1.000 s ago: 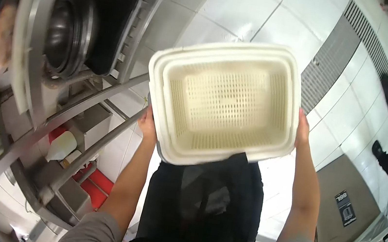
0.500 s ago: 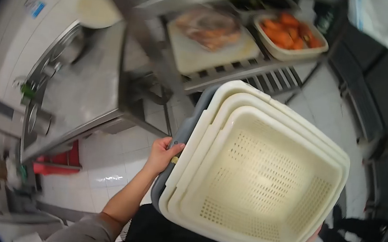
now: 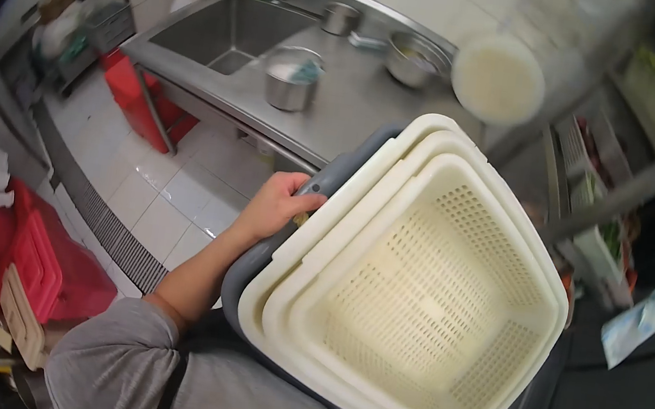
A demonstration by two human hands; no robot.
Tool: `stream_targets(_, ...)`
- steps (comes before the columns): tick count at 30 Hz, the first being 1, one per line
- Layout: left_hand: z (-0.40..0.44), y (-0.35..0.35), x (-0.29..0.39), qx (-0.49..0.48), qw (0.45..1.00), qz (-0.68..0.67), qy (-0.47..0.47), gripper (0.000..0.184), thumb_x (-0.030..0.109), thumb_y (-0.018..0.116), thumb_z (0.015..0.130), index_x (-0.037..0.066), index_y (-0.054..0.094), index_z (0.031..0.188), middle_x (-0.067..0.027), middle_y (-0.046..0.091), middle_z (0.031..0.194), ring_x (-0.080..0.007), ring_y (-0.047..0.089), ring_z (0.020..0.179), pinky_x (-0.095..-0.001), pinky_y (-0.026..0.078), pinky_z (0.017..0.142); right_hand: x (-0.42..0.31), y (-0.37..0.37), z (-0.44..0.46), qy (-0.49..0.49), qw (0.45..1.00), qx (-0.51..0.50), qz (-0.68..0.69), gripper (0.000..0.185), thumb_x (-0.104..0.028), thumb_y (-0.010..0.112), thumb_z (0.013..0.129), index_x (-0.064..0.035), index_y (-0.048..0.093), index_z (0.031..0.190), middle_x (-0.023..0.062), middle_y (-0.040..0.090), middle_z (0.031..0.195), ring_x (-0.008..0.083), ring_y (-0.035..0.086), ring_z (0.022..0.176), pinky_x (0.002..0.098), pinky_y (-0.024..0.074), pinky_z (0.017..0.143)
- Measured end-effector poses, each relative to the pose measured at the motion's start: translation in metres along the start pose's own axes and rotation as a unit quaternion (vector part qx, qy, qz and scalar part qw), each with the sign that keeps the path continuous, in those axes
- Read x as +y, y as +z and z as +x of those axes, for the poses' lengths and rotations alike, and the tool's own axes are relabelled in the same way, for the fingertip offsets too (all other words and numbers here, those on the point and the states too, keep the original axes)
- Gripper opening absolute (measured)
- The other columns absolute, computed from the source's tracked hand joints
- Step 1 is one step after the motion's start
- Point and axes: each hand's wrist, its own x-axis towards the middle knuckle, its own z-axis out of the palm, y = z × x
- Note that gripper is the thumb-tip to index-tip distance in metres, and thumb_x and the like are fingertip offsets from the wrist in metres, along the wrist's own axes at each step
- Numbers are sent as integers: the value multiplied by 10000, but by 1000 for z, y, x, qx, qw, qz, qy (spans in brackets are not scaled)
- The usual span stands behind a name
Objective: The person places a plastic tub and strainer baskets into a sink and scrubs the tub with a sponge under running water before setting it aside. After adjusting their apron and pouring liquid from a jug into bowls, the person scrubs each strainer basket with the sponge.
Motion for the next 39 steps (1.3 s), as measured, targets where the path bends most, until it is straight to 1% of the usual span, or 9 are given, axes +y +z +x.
stream_targets(2,21,-60,16,21,1000,-17,13,248,221,603,719,-27,585,715,-60,562,594,-104,506,567,-272,408,541,-6,81,-11,-17,1000,-19,-9,486,-395,358,890,-46,420,1222,71,512,1157,207,503,1031,331,415,866)
stream_targets(8,64,-55,-3,84,994,63,6,319,264,584,704,-54,572,729,-196,581,672,-299,570,618,-357,434,603,-3,99,113,41,990,-96,-91,464,-389,410,875,-47,471,1182,80,552,1086,210,525,982,319,428,825)
stream_targets(13,120,-81,-40,38,982,152,-103,432,298,497,764,-108,512,910,-299,541,951,-396,535,907,-420,415,788,42,112,228,102,972,-152,-147,419,-357,440,871,-41,503,1139,87,573,1030,209,555,894,306,445,770)
stream_targets(23,252,-122,-66,-171,953,236,-85,389,343,440,825,-16,584,869,-245,583,839,-376,566,819,-429,435,720,84,168,318,40,973,-59,-218,400,-329,466,870,8,542,1072,102,597,971,194,564,841,303,440,711)
stream_targets(25,255,-145,-74,38,958,251,130,270,259,514,797,44,578,947,-163,565,906,-333,519,921,-422,399,790,82,173,322,22,963,-38,-266,403,-329,466,871,13,543,1069,102,598,969,192,563,841,302,439,708)
stream_targets(27,268,-173,-80,117,849,430,284,211,219,549,766,46,610,870,-109,529,952,-303,451,1005,-444,349,855,74,177,329,0,940,-28,-340,405,-329,466,871,18,545,1066,103,599,967,191,563,841,301,438,704)
stream_targets(32,312,-202,-122,-72,827,440,341,210,205,537,760,23,626,706,-90,537,957,-301,438,1021,-439,329,890,53,196,299,-38,751,101,-651,477,-376,467,859,41,537,1080,108,602,974,197,560,846,304,434,684)
stream_targets(34,333,-204,-128,-93,831,426,345,224,189,516,768,14,619,672,-89,556,934,-314,455,1007,-420,338,893,54,261,242,67,807,232,-539,571,-461,472,826,30,529,1111,122,590,1011,207,559,848,301,439,672)
stream_targets(39,413,-192,-149,-171,823,405,360,283,218,481,805,-4,640,732,-132,607,932,-307,492,1018,-408,342,917,74,237,218,42,819,317,-475,747,-597,465,762,56,515,1120,150,573,1032,205,555,878,295,431,715)
